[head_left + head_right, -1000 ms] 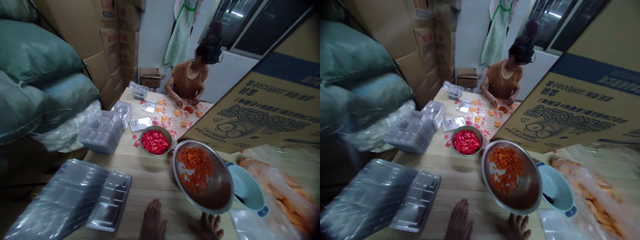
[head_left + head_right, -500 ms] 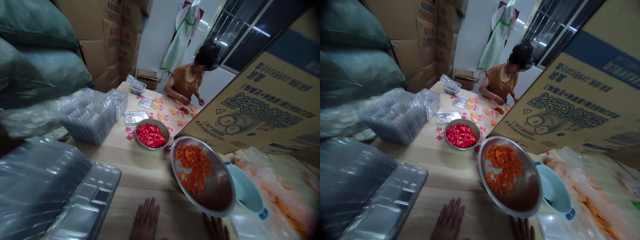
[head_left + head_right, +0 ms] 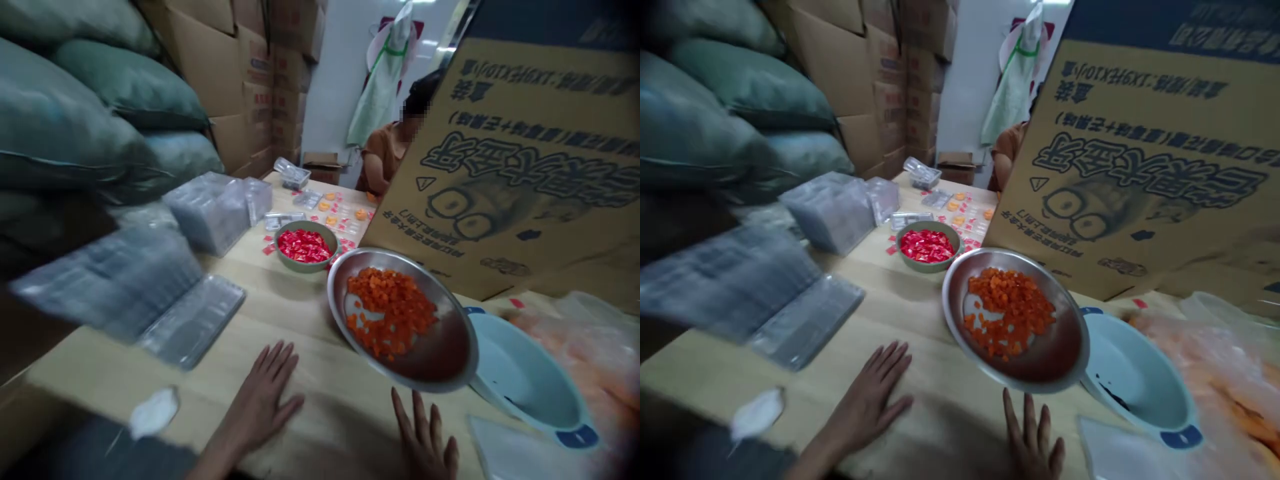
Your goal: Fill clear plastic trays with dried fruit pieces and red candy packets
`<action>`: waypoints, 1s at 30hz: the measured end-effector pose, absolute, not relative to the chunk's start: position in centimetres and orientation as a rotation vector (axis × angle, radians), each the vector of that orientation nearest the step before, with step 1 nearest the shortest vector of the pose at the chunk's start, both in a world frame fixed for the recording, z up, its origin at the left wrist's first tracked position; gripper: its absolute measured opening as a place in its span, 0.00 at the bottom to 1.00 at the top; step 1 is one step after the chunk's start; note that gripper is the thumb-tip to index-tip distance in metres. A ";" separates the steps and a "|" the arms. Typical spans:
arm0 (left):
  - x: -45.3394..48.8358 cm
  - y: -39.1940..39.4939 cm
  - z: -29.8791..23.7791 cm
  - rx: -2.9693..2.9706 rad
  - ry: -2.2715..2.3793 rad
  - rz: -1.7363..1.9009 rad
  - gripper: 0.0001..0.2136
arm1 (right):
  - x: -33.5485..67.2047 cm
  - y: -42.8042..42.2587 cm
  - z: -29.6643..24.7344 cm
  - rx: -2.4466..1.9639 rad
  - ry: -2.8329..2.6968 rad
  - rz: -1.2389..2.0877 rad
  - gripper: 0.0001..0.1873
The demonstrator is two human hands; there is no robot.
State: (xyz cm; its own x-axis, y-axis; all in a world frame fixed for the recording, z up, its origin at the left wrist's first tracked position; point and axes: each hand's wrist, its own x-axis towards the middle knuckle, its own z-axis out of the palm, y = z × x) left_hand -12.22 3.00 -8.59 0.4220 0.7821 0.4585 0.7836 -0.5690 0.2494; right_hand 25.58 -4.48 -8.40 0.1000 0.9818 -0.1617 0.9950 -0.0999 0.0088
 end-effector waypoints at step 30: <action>-24.5 -4.6 -5.5 -1.728 -2.384 -1.017 0.10 | 25.4 -3.4 -9.5 2.294 2.347 -0.357 0.62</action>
State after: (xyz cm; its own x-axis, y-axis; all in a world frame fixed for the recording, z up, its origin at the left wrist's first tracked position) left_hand -24.55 -4.65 -5.53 -0.3843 0.8405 0.3819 0.8573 0.1714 0.4854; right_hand 25.37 -3.40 -9.49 -0.0278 0.9990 -0.0362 0.9645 0.0173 -0.2635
